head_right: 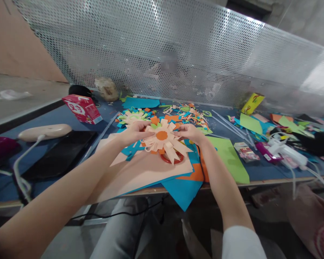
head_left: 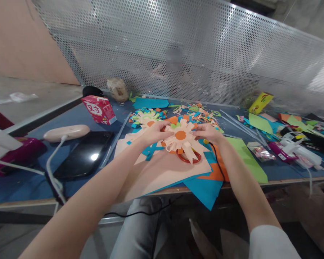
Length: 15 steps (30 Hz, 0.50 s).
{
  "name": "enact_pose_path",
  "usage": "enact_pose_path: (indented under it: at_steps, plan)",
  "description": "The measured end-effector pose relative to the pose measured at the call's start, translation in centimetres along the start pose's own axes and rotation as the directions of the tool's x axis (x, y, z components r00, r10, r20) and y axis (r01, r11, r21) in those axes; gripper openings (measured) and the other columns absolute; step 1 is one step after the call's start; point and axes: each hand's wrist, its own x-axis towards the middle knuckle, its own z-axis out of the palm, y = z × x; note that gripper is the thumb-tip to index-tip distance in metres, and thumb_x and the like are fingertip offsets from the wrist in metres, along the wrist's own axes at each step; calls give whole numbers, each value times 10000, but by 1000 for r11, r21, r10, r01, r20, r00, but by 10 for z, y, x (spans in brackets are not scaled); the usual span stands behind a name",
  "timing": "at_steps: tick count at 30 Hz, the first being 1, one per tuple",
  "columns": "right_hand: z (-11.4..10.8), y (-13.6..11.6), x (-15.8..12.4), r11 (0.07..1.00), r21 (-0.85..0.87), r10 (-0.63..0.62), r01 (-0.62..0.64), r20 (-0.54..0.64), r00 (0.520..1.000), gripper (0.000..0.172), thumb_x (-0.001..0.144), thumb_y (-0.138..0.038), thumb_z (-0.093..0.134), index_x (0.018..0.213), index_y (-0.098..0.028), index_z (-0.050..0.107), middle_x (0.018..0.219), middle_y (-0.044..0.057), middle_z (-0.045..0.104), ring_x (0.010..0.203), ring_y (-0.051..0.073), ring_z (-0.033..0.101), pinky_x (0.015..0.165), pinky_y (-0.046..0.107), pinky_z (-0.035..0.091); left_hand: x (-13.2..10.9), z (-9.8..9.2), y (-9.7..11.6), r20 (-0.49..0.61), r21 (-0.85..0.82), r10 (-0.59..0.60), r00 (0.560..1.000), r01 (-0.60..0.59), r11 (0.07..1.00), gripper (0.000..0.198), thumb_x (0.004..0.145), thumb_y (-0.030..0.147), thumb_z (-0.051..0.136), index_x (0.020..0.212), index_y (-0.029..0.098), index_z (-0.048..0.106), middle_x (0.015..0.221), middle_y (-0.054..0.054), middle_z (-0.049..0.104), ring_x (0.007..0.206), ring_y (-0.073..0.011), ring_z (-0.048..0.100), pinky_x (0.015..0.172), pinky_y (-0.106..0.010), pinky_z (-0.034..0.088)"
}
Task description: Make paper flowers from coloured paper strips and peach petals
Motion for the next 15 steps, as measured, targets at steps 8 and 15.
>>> enact_pose_path:
  at_steps: [8,15]
  plan:
    - [14,-35,-59,999,-33,-18,21,108,994,283,887,-354,451,1028,-161,603,1021,15,611,984,215,584,798,352,509,-1,1,3,6,34,9,1000,-9,999,273,566,284,616,536,188,362,509,70,276,445,-53,273,417,-206,205]
    - [-52,-43,-180,921,-378,281,-95,474,834,259,725,-183,569,945,-259,685,815,-51,688,721,132,651,585,176,508,-2,0,-2,24,38,2,1000,-3,999,276,599,292,614,560,189,361,518,68,300,456,-61,306,435,-208,226]
